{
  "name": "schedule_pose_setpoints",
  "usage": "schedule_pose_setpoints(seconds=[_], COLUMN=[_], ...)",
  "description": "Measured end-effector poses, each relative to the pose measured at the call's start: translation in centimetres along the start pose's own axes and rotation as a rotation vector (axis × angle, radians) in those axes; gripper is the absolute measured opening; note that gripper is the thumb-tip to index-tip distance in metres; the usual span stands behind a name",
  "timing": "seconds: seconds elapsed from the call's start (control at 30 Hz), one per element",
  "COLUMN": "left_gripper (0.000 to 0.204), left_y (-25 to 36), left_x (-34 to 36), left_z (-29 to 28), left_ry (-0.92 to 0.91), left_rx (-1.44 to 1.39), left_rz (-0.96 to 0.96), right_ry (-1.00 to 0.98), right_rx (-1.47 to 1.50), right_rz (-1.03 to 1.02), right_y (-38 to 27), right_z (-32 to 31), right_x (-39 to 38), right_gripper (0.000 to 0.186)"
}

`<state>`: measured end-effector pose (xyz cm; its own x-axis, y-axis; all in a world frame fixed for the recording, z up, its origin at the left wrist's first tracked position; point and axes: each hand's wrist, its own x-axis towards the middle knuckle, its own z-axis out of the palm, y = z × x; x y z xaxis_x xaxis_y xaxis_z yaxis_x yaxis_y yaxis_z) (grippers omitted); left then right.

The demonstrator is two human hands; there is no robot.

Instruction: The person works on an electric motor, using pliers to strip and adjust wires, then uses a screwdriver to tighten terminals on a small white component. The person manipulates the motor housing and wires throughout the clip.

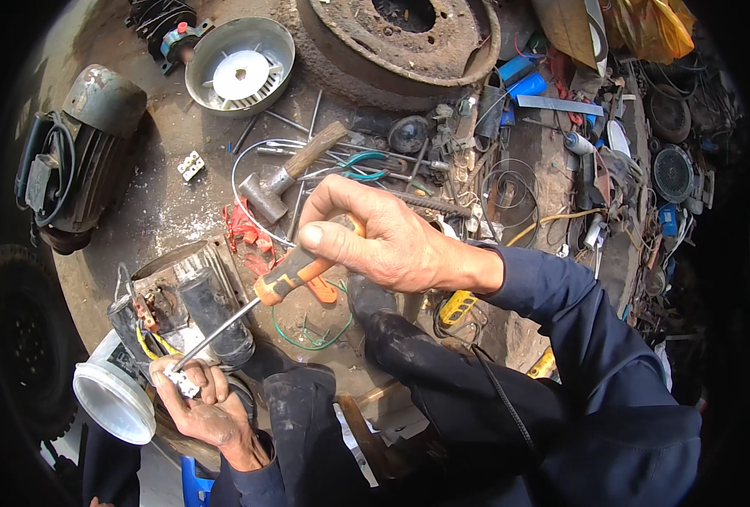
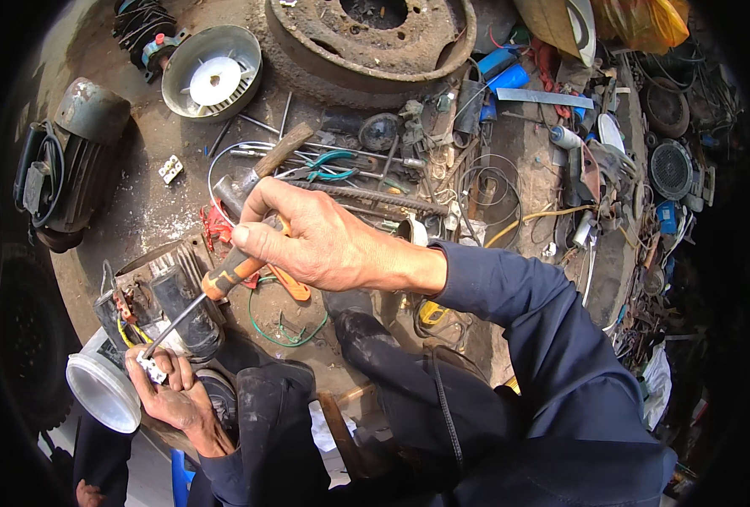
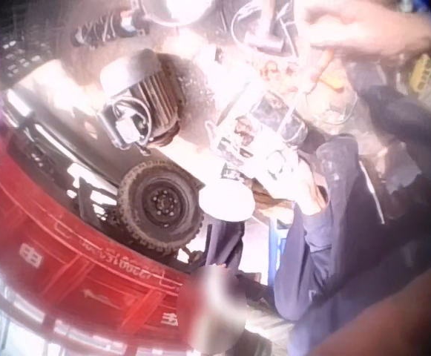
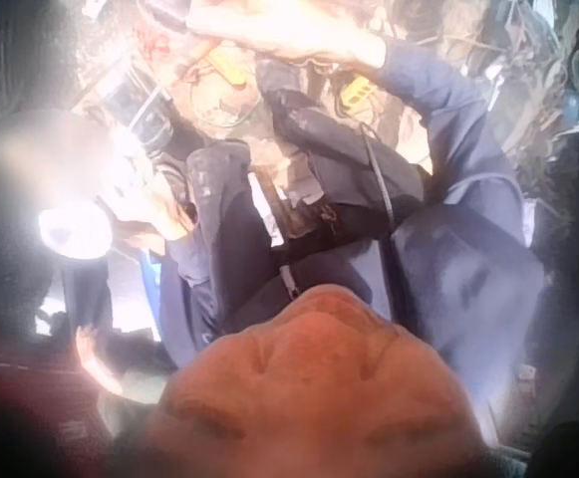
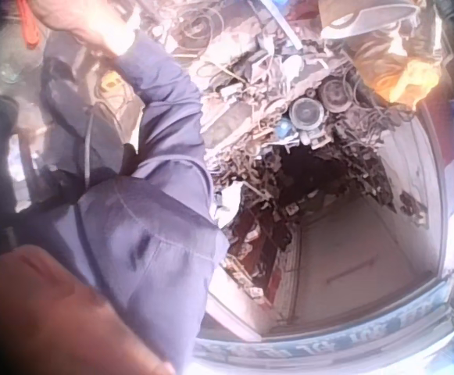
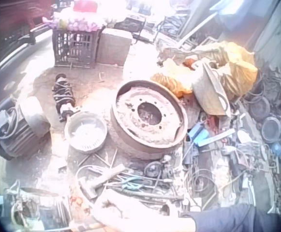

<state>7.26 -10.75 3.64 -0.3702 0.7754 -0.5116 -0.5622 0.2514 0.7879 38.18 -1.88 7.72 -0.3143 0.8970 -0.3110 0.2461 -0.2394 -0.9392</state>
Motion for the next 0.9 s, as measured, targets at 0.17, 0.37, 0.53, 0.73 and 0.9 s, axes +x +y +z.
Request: schedule_pose_setpoints(seconds=[0.17,0.37,0.53,0.73,0.9], left_gripper=[0.03,0.027,0.026,0.025,0.026], left_y=[0.1,0.1,-0.1,-0.1,-0.1], left_x=[0.0,0.1,0.2,0.1,0.2], left_z=[0.4,-0.3,-0.4,-0.7,-0.8], left_ry=[0.102,0.122,0.077,0.098,0.07], left_rx=[0.07,0.099,0.086,0.096,0.1], left_rz=[0.008,0.048,0.025,0.013,0.007], right_ry=[-0.049,-0.073,-0.008,-0.065,-0.055], right_rx=[0.219,0.194,0.245,0.251,0.233], right_rz=[-0.006,-0.091,0.078,-0.025,0.097], right_y=[0.1,0.2,0.7,0.2,0.1], right_z=[-0.1,0.2,0.1,-0.1,-0.2], right_x=[-0.3,0.1,0.4,0.1,0.5], right_gripper=[0.039,0.042,0.037,0.036,0.037])
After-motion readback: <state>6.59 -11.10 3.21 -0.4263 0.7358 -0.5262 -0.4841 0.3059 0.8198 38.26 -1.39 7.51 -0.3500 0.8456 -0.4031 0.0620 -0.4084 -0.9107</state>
